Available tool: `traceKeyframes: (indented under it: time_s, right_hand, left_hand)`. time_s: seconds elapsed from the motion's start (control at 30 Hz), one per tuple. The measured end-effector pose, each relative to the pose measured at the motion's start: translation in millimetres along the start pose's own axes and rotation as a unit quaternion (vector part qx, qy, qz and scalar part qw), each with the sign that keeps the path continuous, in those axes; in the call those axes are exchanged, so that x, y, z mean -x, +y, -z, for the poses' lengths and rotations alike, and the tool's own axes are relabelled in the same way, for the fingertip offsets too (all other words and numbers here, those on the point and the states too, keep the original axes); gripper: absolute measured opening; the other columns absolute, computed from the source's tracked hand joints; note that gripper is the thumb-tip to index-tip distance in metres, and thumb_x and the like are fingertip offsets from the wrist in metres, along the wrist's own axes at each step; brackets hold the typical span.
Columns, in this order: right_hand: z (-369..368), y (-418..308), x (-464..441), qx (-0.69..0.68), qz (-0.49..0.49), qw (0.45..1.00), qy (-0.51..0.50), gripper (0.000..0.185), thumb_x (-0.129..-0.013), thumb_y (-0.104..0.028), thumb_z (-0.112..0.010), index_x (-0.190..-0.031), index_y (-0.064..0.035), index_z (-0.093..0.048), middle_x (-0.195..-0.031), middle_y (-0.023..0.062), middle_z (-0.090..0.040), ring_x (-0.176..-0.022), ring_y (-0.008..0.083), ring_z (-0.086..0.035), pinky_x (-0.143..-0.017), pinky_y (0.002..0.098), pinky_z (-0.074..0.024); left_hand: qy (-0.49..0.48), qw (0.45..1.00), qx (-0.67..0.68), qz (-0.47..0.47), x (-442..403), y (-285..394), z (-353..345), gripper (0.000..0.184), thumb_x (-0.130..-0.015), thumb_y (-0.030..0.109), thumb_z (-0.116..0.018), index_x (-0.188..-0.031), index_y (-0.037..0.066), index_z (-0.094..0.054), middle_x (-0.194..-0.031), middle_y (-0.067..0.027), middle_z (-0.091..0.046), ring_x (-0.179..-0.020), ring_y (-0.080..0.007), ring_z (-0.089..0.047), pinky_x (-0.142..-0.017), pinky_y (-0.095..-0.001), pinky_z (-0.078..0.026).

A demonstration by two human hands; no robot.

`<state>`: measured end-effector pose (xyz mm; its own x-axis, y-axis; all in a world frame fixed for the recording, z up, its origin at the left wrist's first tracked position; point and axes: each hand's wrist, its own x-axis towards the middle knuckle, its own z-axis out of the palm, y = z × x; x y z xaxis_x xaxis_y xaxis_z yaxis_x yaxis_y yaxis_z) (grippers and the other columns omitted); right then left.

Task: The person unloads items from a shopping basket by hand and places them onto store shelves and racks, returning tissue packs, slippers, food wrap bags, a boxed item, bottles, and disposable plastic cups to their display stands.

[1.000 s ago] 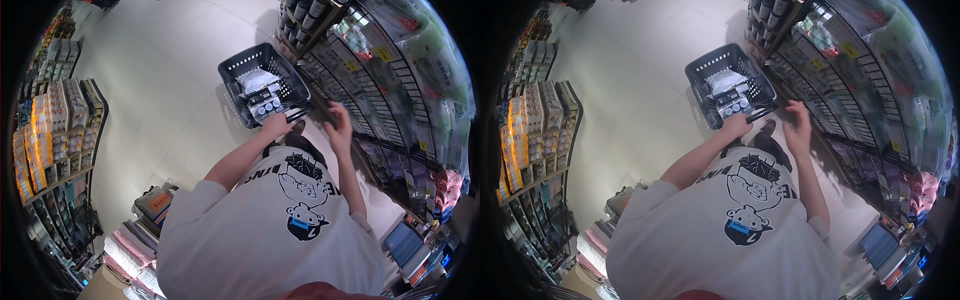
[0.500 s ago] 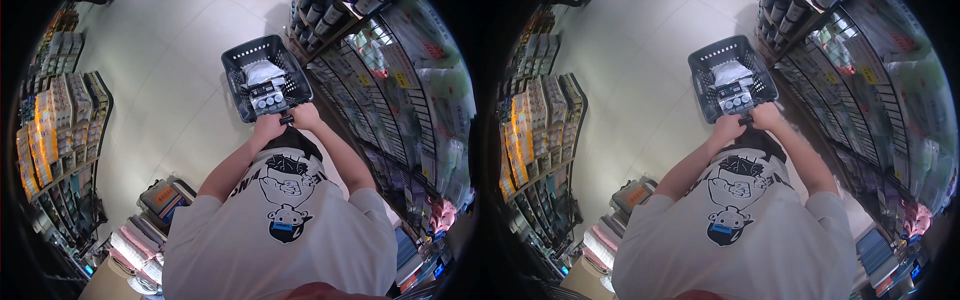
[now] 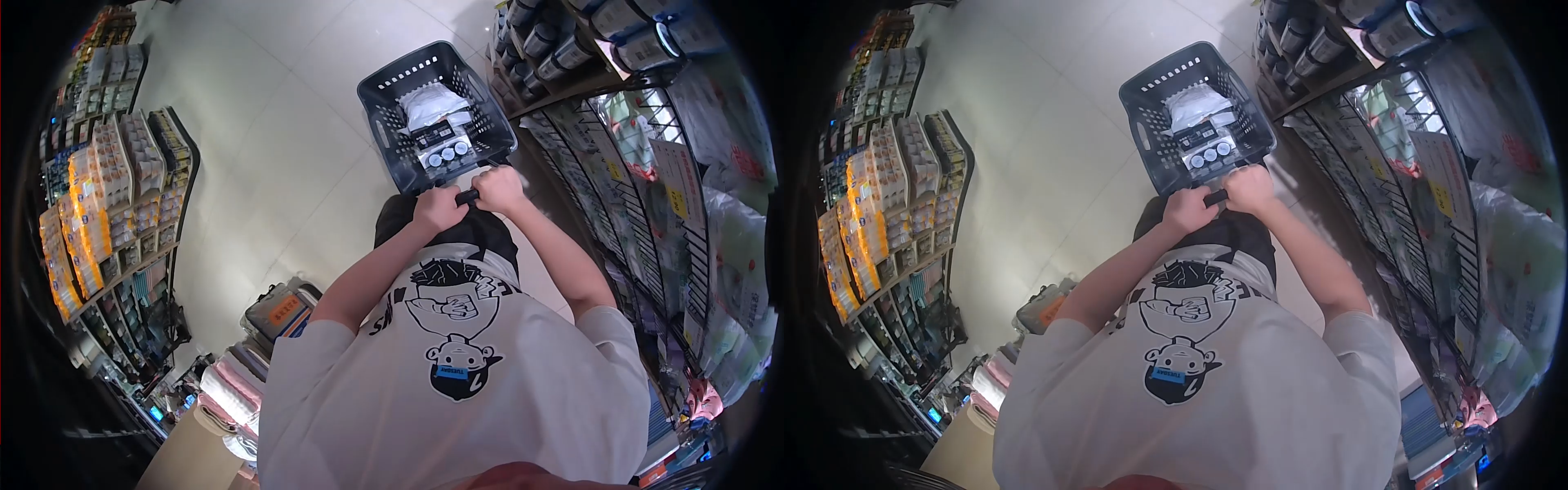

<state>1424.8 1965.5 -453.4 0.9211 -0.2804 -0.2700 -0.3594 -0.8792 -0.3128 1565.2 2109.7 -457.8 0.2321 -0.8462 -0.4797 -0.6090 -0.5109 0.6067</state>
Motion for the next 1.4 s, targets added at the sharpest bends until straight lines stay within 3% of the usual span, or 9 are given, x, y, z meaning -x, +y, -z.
traceKeyframes:
  time_s: [0.23, 0.43, 0.47, 0.6, 0.73, 1.07, 1.17, 1.3, 1.4]
  right_hand:
    - [2, 11, -22, 0.039, 0.008, 0.999, -0.001, 0.026, -0.054, -0.034, -0.074, -0.064, -0.014, -0.061, -0.063, 0.003, -0.061, -0.063, 0.0243, -0.064, -0.062, 0.0384, -0.0469]
    - [14, 8, -46, 0.033, 0.031, 0.999, -0.016, 0.026, -0.052, -0.031, -0.07, -0.062, -0.0156, -0.052, -0.061, 0.0005, -0.052, -0.06, 0.0212, -0.059, -0.061, 0.0376, -0.0458]
    - [16, 5, -51, 0.032, 0.034, 0.998, -0.032, 0.026, -0.053, -0.031, -0.07, -0.063, -0.0158, -0.051, -0.061, 0.0003, -0.051, -0.06, 0.0211, -0.058, -0.061, 0.0375, -0.0456]
    - [26, 10, -67, 0.035, 0.054, 0.995, -0.078, 0.018, -0.06, -0.025, -0.067, -0.061, -0.0149, -0.051, -0.06, 0.0004, -0.052, -0.061, 0.0201, -0.059, -0.06, 0.0364, -0.047]
    - [22, 10, -71, 0.03, 0.03, 0.996, -0.075, 0.018, -0.061, -0.023, -0.066, -0.059, -0.0151, -0.05, -0.06, -0.0001, -0.05, -0.06, 0.0195, -0.056, -0.06, 0.0349, -0.0462]
    - [22, 15, -86, 0.023, -0.006, 0.998, -0.054, 0.021, -0.053, -0.029, -0.063, -0.062, -0.0139, -0.051, -0.065, 0.0014, -0.052, -0.073, 0.0237, -0.058, -0.08, 0.0405, -0.0547]
    - [22, 12, -87, 0.021, -0.027, 0.998, -0.055, 0.022, -0.052, -0.026, -0.064, -0.061, -0.0127, -0.049, -0.065, 0.0023, -0.052, -0.073, 0.0241, -0.058, -0.08, 0.0411, -0.055]
    - [20, 10, -91, 0.015, -0.04, 0.998, -0.048, 0.021, -0.052, -0.025, -0.064, -0.062, -0.013, -0.049, -0.065, 0.0019, -0.052, -0.072, 0.0241, -0.058, -0.078, 0.0403, -0.0546]
    - [21, 9, -94, 0.03, -0.046, 0.998, -0.006, 0.019, -0.05, -0.026, -0.058, -0.058, -0.0124, -0.046, -0.063, 0.0016, -0.049, -0.071, 0.0231, -0.057, -0.077, 0.0377, -0.0541]
  left_hand:
    - [-0.146, 0.956, 0.218, -0.131, -28, -29, 29, 0.048, -0.096, 0.051, -0.063, -0.096, 0.004, -0.064, -0.077, -0.0204, -0.069, -0.076, -0.0407, -0.07, -0.069, -0.0483, -0.053]
    - [-0.213, 0.912, 0.342, -0.073, -138, -167, 10, 0.036, -0.102, 0.039, -0.055, -0.112, 0.005, -0.063, -0.091, -0.0091, -0.069, -0.087, -0.0224, -0.069, -0.075, -0.0382, -0.054]
    - [-0.168, 0.932, 0.315, -0.061, -158, -194, -1, 0.035, -0.1, 0.037, -0.057, -0.113, 0.005, -0.063, -0.092, -0.0084, -0.069, -0.086, -0.0212, -0.069, -0.074, -0.0378, -0.054]
    - [-0.24, 0.816, 0.426, 0.308, -288, -285, -1, 0.033, -0.096, 0.027, -0.059, -0.122, 0.007, -0.06, -0.096, -0.0063, -0.069, -0.08, -0.0187, -0.068, -0.07, -0.0347, -0.057]
    - [-0.096, 0.822, 0.448, 0.338, -389, -349, -13, 0.036, -0.094, 0.028, -0.056, -0.12, 0.003, -0.062, -0.097, -0.0065, -0.069, -0.079, -0.019, -0.068, -0.069, -0.0367, -0.058]
    - [-0.191, 0.809, 0.387, 0.399, -470, -410, -98, 0.046, -0.09, 0.028, -0.062, -0.13, 0.006, -0.06, -0.117, -0.0123, -0.062, -0.104, -0.0271, -0.062, -0.079, -0.0411, -0.06]
    - [-0.212, 0.743, 0.442, 0.455, -468, -411, -124, 0.068, -0.087, 0.04, -0.073, -0.142, 0.007, -0.05, -0.131, -0.0114, -0.056, -0.118, -0.0255, -0.054, -0.089, -0.0448, -0.054]
    - [-0.17, 0.802, 0.364, 0.442, -468, -426, -150, 0.083, -0.081, 0.053, -0.081, -0.144, 0.008, -0.05, -0.138, -0.0101, -0.053, -0.117, -0.0223, -0.053, -0.084, -0.0404, -0.048]
    - [-0.136, 0.771, 0.389, 0.485, -463, -382, -103, 0.082, -0.084, 0.053, -0.078, -0.144, 0.005, -0.049, -0.132, -0.0104, -0.057, -0.109, -0.0223, -0.055, -0.083, -0.0398, -0.048]
